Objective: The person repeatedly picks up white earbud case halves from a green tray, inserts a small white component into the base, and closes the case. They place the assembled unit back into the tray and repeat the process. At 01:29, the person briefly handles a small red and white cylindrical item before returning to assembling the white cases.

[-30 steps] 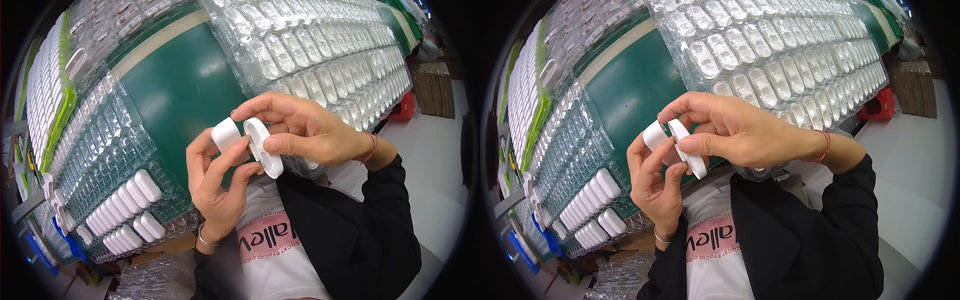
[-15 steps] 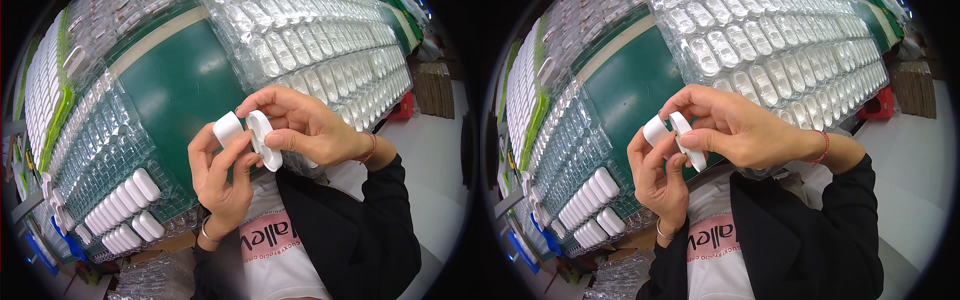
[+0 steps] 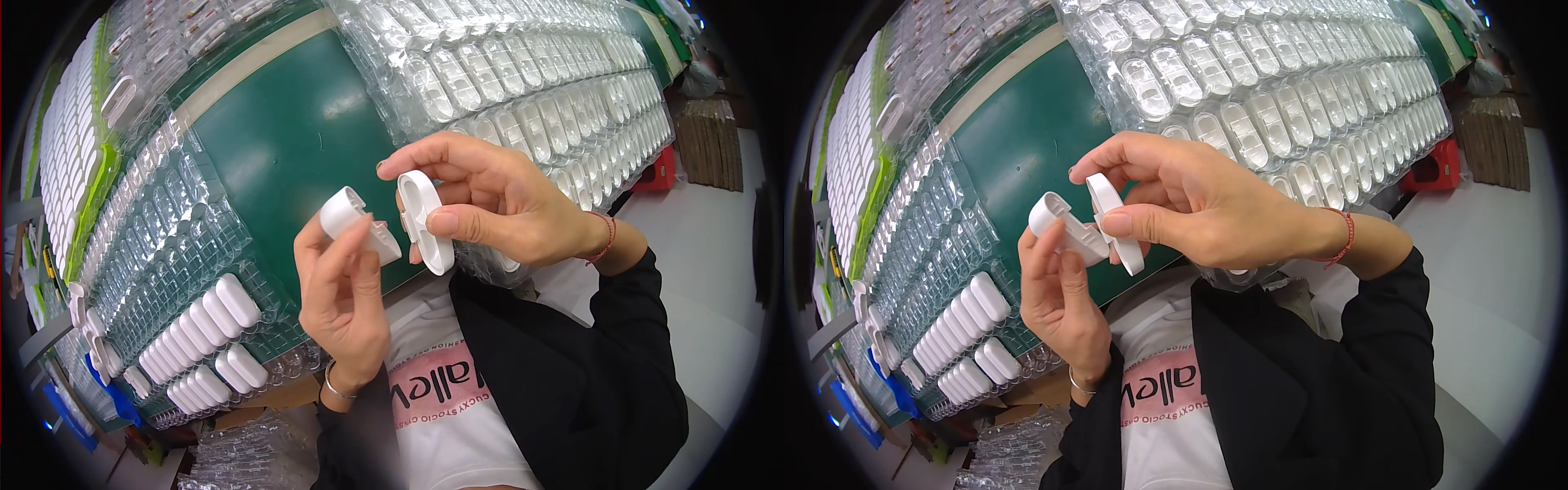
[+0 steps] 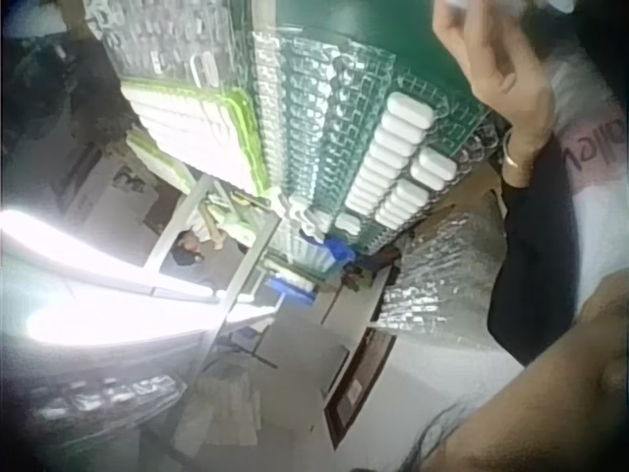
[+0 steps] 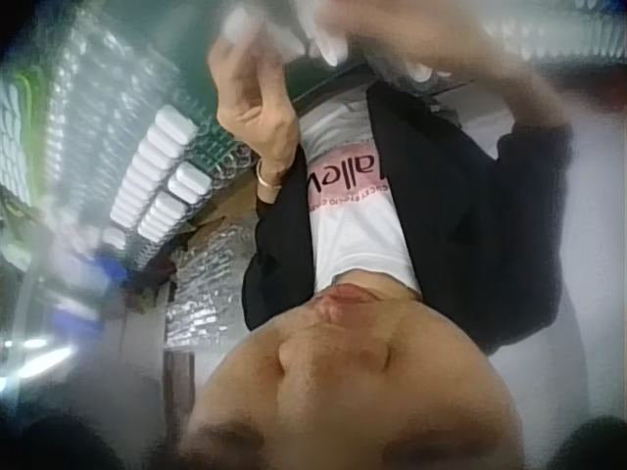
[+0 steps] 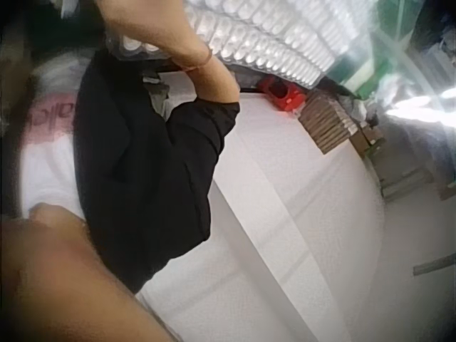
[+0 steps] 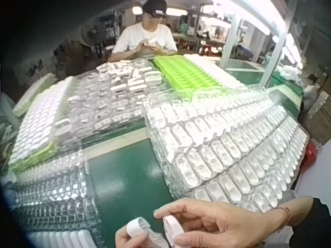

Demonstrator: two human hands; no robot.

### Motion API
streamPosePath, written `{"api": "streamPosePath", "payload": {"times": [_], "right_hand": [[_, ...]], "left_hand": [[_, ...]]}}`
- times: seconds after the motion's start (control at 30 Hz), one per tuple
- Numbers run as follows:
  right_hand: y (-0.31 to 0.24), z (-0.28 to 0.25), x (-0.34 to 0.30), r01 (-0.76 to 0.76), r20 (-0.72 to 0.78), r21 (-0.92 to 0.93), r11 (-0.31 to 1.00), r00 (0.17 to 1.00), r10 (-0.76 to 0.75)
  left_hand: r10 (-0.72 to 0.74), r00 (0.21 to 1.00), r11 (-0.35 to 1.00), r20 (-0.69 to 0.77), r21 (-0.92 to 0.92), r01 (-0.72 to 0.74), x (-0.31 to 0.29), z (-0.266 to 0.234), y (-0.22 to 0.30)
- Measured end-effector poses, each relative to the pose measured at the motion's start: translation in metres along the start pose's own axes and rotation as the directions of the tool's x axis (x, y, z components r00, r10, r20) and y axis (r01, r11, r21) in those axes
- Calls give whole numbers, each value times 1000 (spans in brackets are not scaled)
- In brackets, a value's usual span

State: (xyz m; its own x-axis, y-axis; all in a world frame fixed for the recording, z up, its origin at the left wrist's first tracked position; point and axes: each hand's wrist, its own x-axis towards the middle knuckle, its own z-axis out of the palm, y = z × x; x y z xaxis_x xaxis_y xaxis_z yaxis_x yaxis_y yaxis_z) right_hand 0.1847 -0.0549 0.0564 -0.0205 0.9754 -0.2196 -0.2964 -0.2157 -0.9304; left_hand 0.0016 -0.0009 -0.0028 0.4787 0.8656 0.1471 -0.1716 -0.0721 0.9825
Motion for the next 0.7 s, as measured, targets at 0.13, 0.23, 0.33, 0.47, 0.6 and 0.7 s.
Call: {"api": "streamPosePath", "payload": {"times": [0.13, 0.23, 0.33, 0.47, 0.6, 0.7], "right_hand": [[6, -2, 1, 46, 4, -73, 996, 999, -46], [3, 0, -2, 85, -4, -138, 987, 996, -86], [3, -1, -1, 137, -16, -288, 948, 989, -147], [5, -1, -1, 189, -19, -425, 885, 976, -217], [-3, -1, -2, 138, 19, -499, 856, 989, -148], [0, -1, -3, 155, 10, -578, 801, 983, -183]], "left_hand": [[-222, 975, 934, -8, -288, 211, 2, 5, 12], [-334, 938, 862, 89, -374, 343, 3, -3, 12], [-366, 920, 817, 143, -423, 391, 2, -4, 11], [-357, 918, 808, 173, -435, 396, 5, 0, 11], [-345, 924, 828, 163, -411, 381, 5, 1, 11], [-345, 921, 834, 183, -391, 390, 5, 2, 10]]}}
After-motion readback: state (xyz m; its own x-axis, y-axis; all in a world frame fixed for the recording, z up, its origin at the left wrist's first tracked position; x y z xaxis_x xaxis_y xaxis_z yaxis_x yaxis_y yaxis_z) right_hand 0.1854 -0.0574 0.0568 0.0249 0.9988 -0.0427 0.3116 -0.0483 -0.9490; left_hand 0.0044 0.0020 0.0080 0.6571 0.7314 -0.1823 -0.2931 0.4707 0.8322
